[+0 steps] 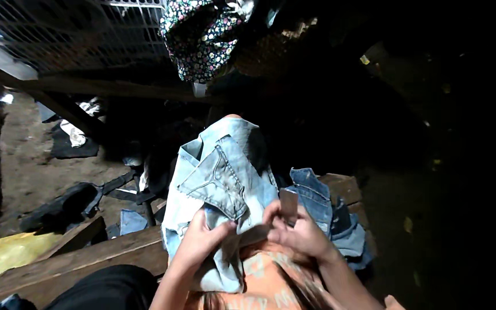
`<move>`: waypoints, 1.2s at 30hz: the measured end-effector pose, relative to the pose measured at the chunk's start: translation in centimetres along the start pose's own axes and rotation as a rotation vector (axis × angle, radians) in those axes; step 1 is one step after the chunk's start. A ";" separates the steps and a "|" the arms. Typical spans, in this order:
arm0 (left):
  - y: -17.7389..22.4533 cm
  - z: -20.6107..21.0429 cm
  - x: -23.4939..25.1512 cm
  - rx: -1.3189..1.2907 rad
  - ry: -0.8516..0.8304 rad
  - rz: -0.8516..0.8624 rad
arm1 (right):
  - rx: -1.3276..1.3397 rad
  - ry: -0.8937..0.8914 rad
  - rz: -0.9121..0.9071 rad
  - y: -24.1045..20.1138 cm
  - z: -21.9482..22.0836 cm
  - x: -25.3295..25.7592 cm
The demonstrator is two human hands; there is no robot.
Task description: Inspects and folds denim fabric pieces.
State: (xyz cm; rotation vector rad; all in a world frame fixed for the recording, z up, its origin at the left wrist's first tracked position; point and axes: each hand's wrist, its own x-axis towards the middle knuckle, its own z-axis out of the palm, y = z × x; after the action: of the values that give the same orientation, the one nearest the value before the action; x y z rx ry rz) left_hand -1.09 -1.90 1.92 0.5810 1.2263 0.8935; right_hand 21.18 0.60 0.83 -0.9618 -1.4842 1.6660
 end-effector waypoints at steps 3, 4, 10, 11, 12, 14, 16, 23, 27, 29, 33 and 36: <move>0.3 -0.1 0.1 0.078 -0.048 -0.059 | -0.348 0.133 -0.115 -0.1 0.6 1.2; 0.3 0.1 0.2 0.096 -0.051 -0.053 | -0.420 0.118 -0.167 -0.1 1.1 1.8; -1.4 0.0 0.4 0.065 -0.117 0.110 | -0.539 0.048 -0.242 0.4 2.3 3.7; -1.4 0.1 0.3 0.051 -0.099 0.107 | -0.495 0.040 -0.212 0.3 2.3 3.9; -1.4 0.4 0.3 0.042 -0.061 0.103 | -0.426 0.044 -0.166 0.2 2.2 3.9; -1.3 1.2 0.0 0.039 0.065 0.117 | -0.261 0.075 -0.066 0.2 2.4 4.0; -1.3 2.0 0.0 0.026 0.157 0.161 | -0.127 0.111 -0.013 0.5 2.6 4.2; -0.9 2.1 0.0 0.021 0.189 0.133 | -0.305 0.069 -0.078 0.7 1.7 1.9; -0.6 2.2 0.0 0.009 0.171 0.154 | -0.565 0.071 -0.079 -0.1 1.4 -0.4; -0.6 2.3 -0.1 -0.008 0.170 0.175 | -0.675 0.085 -0.099 -0.5 1.4 -1.1; -0.7 2.4 -0.3 -0.010 0.157 0.201 | -0.734 0.095 -0.107 -0.7 1.6 -1.4; -0.8 2.3 -0.5 0.007 0.135 0.210 | -0.717 0.115 -0.113 -0.5 1.9 -1.3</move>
State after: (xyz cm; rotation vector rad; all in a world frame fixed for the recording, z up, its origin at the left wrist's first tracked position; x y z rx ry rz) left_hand 1.30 -2.57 2.22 0.6726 1.3063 1.1204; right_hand 20.11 -1.37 1.53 -1.2795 -2.0571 0.9711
